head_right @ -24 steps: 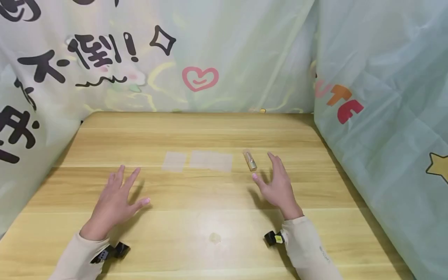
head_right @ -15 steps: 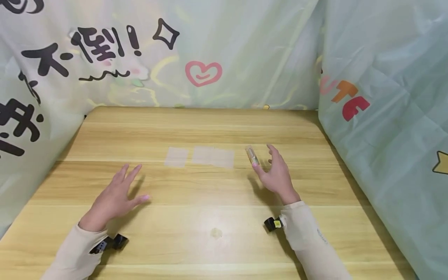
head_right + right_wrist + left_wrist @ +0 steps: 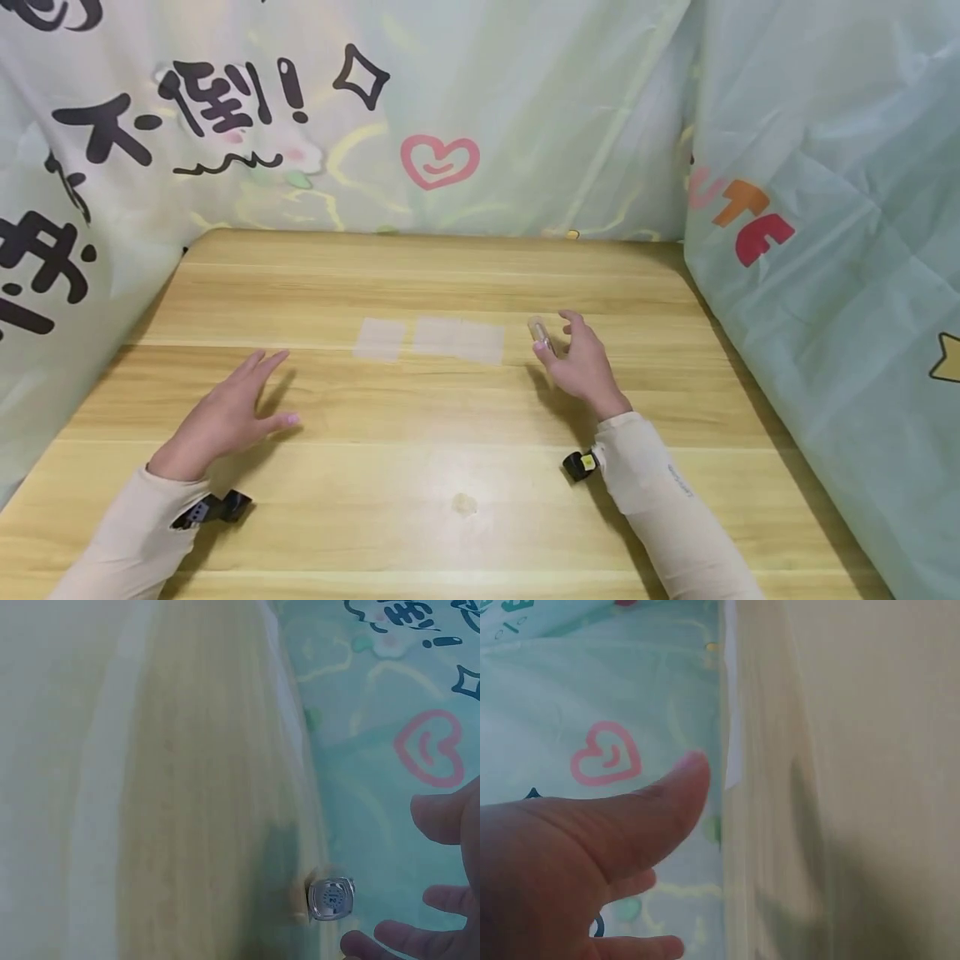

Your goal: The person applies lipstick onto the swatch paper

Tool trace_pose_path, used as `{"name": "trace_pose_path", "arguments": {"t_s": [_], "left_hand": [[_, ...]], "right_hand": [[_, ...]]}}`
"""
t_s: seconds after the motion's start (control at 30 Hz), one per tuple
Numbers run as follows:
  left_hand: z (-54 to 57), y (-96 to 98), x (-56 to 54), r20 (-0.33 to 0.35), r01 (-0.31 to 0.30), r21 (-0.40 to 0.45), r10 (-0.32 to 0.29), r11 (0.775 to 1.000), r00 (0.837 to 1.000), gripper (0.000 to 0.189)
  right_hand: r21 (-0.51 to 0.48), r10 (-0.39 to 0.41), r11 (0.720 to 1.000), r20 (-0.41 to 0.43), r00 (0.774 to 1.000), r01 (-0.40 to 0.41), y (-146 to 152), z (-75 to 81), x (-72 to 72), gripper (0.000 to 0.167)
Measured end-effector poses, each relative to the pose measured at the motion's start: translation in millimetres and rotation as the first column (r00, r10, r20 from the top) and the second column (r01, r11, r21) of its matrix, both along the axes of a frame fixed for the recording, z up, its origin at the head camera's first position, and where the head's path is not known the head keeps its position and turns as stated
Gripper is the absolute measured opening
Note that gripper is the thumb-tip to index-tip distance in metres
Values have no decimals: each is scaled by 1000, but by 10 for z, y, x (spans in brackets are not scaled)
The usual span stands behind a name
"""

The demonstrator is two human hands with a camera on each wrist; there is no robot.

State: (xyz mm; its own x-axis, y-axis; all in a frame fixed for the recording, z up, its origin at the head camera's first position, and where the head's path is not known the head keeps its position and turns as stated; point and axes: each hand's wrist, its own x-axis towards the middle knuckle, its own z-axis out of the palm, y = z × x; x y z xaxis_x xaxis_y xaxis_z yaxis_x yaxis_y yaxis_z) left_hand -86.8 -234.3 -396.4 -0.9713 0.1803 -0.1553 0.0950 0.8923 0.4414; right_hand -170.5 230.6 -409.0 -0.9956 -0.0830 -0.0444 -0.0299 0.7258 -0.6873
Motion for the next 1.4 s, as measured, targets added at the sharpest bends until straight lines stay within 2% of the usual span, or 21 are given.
{"name": "trace_pose_path", "arguments": {"t_s": [0.37, 0.53, 0.7, 1.03, 1.4], "left_hand": [[-13, -60, -33, 50, 8, -64, -5, 998, 999, 89], [-24, -46, -31, 44, 23, -67, -20, 997, 999, 86], [-41, -40, -34, 38, 36, -79, -33, 996, 999, 84], [-60, -31, -32, 86, 20, -107, -10, 994, 996, 77], [-69, 22, -34, 78, 27, -114, -18, 993, 997, 73]], "right_hand": [[91, 12, 996, 24, 1000, -14, -17, -20, -132, 67], [111, 32, 993, 20, 999, -34, -6, -53, -180, 64], [103, 28, 994, 33, 999, -31, -3, -74, -200, 63], [130, 53, 990, 56, 997, -60, -17, -83, -229, 59], [170, 75, 982, 69, 995, -86, -36, -90, -253, 58]]}}
